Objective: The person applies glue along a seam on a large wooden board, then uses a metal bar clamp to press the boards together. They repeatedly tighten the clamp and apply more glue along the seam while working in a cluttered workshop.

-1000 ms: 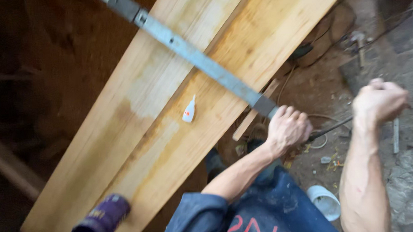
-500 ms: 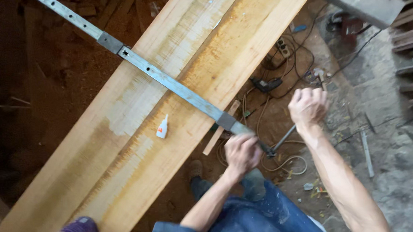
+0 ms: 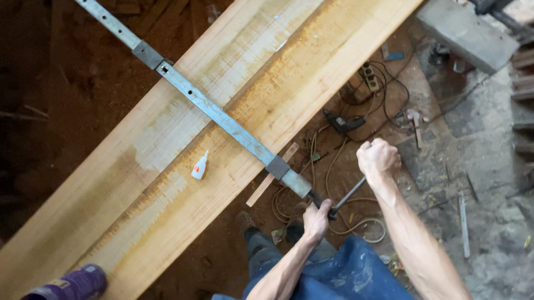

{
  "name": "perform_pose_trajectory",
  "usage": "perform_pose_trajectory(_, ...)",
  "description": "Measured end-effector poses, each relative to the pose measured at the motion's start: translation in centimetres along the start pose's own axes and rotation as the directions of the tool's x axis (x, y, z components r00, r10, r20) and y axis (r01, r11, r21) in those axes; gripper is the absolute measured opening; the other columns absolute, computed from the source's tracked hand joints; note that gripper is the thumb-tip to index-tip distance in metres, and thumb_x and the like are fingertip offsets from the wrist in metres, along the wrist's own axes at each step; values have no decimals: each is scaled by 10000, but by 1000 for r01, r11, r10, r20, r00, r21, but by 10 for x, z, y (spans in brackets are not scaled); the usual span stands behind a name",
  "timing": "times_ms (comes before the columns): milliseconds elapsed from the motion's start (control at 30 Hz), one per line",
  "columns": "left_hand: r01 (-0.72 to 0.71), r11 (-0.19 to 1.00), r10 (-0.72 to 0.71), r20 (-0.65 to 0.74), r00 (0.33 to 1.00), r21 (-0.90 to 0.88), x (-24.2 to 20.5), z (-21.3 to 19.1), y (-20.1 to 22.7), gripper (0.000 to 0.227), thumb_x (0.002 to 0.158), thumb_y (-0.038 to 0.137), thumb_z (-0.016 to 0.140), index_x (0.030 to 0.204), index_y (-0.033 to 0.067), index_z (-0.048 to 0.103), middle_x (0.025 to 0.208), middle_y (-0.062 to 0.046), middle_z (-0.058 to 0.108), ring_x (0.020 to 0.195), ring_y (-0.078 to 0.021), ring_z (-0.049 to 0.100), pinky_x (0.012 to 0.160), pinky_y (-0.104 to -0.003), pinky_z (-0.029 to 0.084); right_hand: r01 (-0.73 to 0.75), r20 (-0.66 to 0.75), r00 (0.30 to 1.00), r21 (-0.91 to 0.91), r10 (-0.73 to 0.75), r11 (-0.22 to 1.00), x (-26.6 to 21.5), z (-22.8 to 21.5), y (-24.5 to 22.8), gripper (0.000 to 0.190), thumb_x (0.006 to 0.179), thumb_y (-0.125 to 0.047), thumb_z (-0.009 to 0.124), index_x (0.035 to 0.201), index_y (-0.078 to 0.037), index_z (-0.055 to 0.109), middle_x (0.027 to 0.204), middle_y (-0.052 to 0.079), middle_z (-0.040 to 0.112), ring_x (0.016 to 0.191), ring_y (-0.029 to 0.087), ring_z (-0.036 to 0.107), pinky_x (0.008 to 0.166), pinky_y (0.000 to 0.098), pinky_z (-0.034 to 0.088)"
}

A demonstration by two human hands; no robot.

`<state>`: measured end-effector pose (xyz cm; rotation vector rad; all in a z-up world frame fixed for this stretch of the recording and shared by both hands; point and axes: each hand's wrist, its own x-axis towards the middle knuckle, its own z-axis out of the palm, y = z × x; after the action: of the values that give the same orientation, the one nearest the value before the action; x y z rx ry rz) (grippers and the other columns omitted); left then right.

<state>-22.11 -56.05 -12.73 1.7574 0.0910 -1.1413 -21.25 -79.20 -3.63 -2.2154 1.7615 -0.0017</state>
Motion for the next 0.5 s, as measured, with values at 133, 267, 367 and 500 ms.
perform_pose_trajectory(133,-22,996,26,-45,999,86,-8,2,10,462,897,458,631,934,8,734,802,-133,766,764,-233,745,748,-376,561,-28,53,998,31,27,999,9,9,8,336,877,-368,671,963,-69,798,1009,294,724,958,472,702,842,545,557)
perform_pose_trajectory(267,-34,992,34,4,999,118,-6,2,10,509,891,508,611,953,20,740,864,-163,767,845,-293,749,796,-424,559,66,4,998,112,-67,991,15,24,23,303,895,-358,693,967,-85,802,1018,290,740,956,468,706,857,538,553)
perform_pose_trajectory(367,-153,954,150,31,988,258,-6,-9,3,574,913,571,609,1006,25,761,946,-201,762,948,-331,733,867,-444,548,229,-131,971,262,-200,938,15,32,34,323,909,-375,724,934,-59,786,983,239,761,933,408,727,893,487,563)
perform_pose_trajectory(500,-223,939,222,35,974,261,-24,-46,-14,600,891,594,610,1210,102,735,1113,-187,738,1088,-345,696,961,-440,523,524,-538,776,256,-331,813,10,24,46,298,866,-246,770,1019,1,706,976,183,673,858,328,664,789,476,537)
